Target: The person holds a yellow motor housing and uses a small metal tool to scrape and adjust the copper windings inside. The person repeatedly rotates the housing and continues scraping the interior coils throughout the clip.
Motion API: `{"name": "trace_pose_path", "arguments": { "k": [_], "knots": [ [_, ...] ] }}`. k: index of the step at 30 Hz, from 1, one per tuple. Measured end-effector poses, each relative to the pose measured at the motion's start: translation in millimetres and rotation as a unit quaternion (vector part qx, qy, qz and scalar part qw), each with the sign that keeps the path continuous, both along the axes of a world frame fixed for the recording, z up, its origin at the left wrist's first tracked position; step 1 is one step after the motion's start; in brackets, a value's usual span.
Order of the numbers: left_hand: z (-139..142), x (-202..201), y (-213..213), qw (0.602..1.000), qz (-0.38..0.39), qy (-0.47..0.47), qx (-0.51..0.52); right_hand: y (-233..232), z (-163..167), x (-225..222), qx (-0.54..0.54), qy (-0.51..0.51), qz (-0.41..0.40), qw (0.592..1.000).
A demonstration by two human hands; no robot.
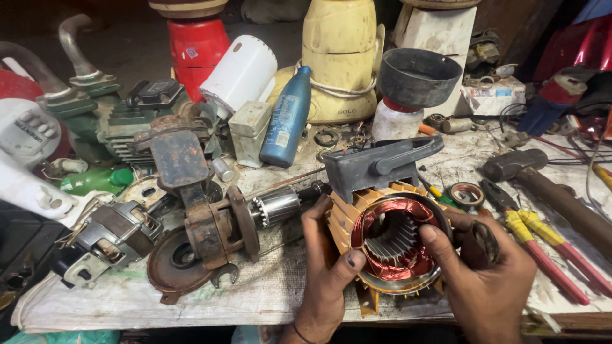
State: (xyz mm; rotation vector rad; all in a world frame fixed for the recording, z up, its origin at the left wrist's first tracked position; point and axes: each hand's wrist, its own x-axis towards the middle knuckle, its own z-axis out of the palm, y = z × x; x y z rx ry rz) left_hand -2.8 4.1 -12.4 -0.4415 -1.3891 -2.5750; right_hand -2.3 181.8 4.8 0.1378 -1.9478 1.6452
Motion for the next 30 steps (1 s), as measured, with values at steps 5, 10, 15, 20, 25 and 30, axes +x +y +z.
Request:
{"name": "trace_pose_path", "arguments": {
  "k": [5, 10, 15, 20, 25, 30],
  "knots": [
    [4, -2, 0, 1.000, -0.013, -0.008, 0.003, -10, 18, 4, 0.108, 0.082, -0.049, 0.990],
    [4, -2, 1, 1.000, -0.008, 0.016, -0.004, -15, 58, 24, 0.317, 0.206, -0.097, 0.921],
    [0, -1, 2, 1.000, 0.008, 0.025, -0.013, -6, 47, 24, 0.381, 0.210, -0.093, 0.896],
    [0, -2, 1, 1.000, 0.003, 0.023, -0.013, 4, 24, 22, 0.379, 0.226, -0.082, 0.893],
    [0, -3, 1, 1.000, 0.007, 0.018, -0.021, 19, 41, 20, 0.428, 0.206, 0.012, 0.880],
    [2, -5, 0, 1.000, -0.014, -0.007, -0.010, 21, 36, 20, 0.350, 0.196, -0.059, 0.914]
  ]
}}
